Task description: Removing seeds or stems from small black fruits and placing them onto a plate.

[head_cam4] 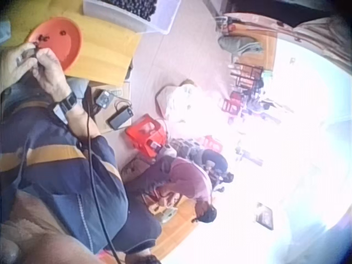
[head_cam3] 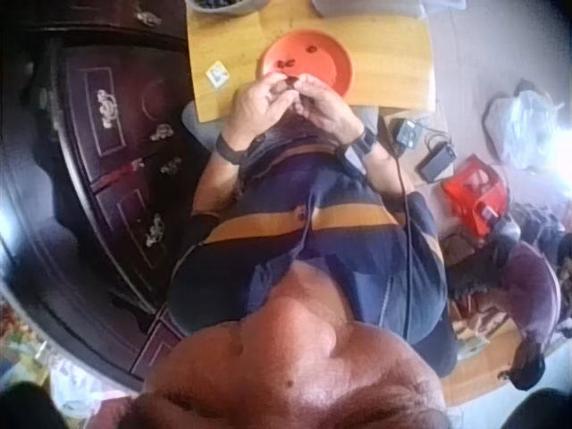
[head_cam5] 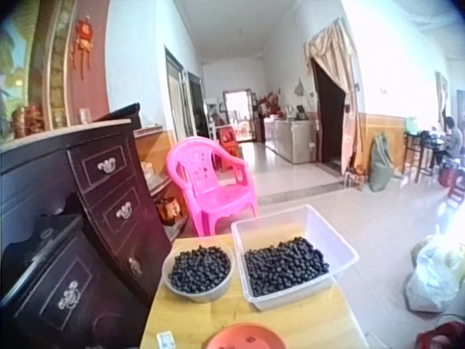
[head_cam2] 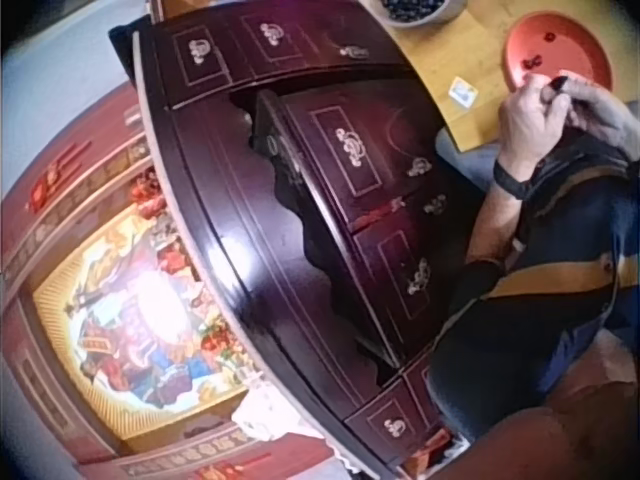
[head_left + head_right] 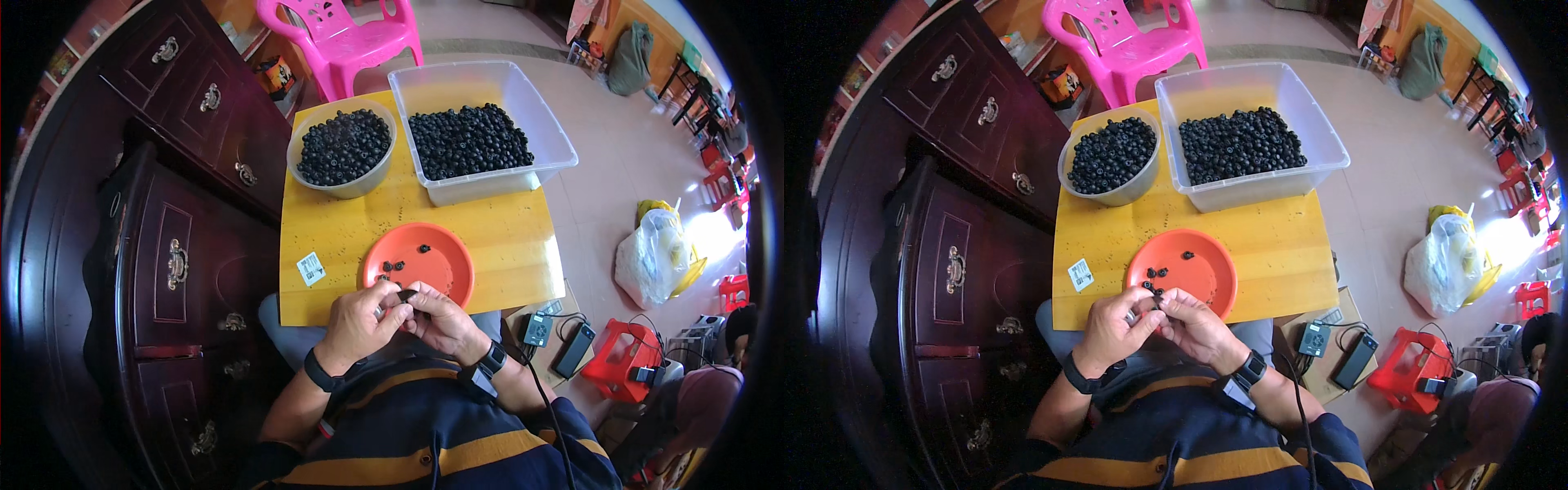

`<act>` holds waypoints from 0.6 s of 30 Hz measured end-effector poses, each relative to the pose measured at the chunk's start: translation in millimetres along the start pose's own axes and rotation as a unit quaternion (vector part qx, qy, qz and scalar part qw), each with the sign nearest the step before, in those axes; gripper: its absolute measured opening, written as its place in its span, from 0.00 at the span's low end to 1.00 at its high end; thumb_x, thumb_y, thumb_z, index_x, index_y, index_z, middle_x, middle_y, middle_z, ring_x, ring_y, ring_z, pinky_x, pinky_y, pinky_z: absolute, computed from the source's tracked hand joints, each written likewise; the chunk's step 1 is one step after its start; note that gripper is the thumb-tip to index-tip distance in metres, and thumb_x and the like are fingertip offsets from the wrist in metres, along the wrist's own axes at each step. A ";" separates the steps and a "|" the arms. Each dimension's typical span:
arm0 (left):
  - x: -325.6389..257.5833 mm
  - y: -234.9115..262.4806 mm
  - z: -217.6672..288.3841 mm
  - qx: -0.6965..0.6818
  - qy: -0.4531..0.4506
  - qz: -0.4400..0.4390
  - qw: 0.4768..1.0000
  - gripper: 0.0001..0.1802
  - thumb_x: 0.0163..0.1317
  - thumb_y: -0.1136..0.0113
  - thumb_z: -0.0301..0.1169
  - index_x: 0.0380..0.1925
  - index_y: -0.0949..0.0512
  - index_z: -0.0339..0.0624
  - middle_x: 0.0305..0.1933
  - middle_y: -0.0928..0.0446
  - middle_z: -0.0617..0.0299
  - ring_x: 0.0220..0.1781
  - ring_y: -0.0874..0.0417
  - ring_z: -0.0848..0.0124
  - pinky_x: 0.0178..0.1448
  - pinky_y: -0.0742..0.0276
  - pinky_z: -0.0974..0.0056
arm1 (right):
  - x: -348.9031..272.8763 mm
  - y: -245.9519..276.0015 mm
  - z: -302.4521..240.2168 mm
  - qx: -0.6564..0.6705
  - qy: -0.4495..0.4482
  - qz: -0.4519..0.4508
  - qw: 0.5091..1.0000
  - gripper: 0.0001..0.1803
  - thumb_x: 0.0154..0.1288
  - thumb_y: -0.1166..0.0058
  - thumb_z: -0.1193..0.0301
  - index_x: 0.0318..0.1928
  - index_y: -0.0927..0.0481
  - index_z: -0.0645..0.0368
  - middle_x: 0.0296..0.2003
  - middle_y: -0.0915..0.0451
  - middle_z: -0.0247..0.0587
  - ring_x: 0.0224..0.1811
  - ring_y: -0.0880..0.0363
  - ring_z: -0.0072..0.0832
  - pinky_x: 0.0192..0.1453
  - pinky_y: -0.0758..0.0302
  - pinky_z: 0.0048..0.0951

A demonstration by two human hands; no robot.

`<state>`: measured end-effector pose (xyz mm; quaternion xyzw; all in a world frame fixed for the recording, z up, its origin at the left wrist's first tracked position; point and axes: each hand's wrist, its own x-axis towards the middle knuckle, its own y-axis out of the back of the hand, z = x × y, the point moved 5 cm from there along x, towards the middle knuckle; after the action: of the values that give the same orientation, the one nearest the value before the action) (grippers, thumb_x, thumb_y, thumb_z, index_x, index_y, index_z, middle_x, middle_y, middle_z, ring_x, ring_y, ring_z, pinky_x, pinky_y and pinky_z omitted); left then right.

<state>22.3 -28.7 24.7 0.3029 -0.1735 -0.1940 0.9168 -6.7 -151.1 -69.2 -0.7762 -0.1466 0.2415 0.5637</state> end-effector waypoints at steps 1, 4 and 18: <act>-0.4 -1.1 -2.2 -0.001 0.001 -0.010 1.000 0.12 0.60 0.31 0.34 0.36 0.24 0.43 0.25 0.19 0.60 0.26 0.15 0.59 0.29 0.23 0.59 | -0.6 0.4 0.2 -0.002 -0.004 0.003 1.000 0.05 0.78 0.52 0.71 0.43 0.23 0.56 0.38 0.19 0.33 0.38 0.18 0.19 0.40 0.18 0.20; 5.8 2.5 -8.4 0.036 -0.006 -0.046 0.998 0.10 0.60 0.32 0.34 0.36 0.23 0.44 0.24 0.19 0.60 0.26 0.16 0.58 0.30 0.22 0.58 | -0.4 8.1 1.8 -0.013 -0.019 0.042 0.999 0.05 0.78 0.51 0.71 0.43 0.23 0.56 0.38 0.18 0.34 0.39 0.17 0.19 0.41 0.18 0.18; 42.5 48.3 -17.0 0.088 0.029 0.054 0.994 0.16 0.60 0.31 0.30 0.47 0.18 0.39 0.26 0.18 0.55 0.27 0.14 0.64 0.34 0.21 0.62 | -5.9 -1.0 -13.0 0.076 -0.001 0.074 0.994 0.16 0.77 0.51 0.64 0.56 0.23 0.61 0.60 0.22 0.52 0.60 0.21 0.40 0.68 0.24 0.40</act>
<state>78.6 -4.2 50.5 0.3779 -0.1796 -0.1190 0.9004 -4.7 -164.2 -63.8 -0.7395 -0.0704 0.2934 0.6017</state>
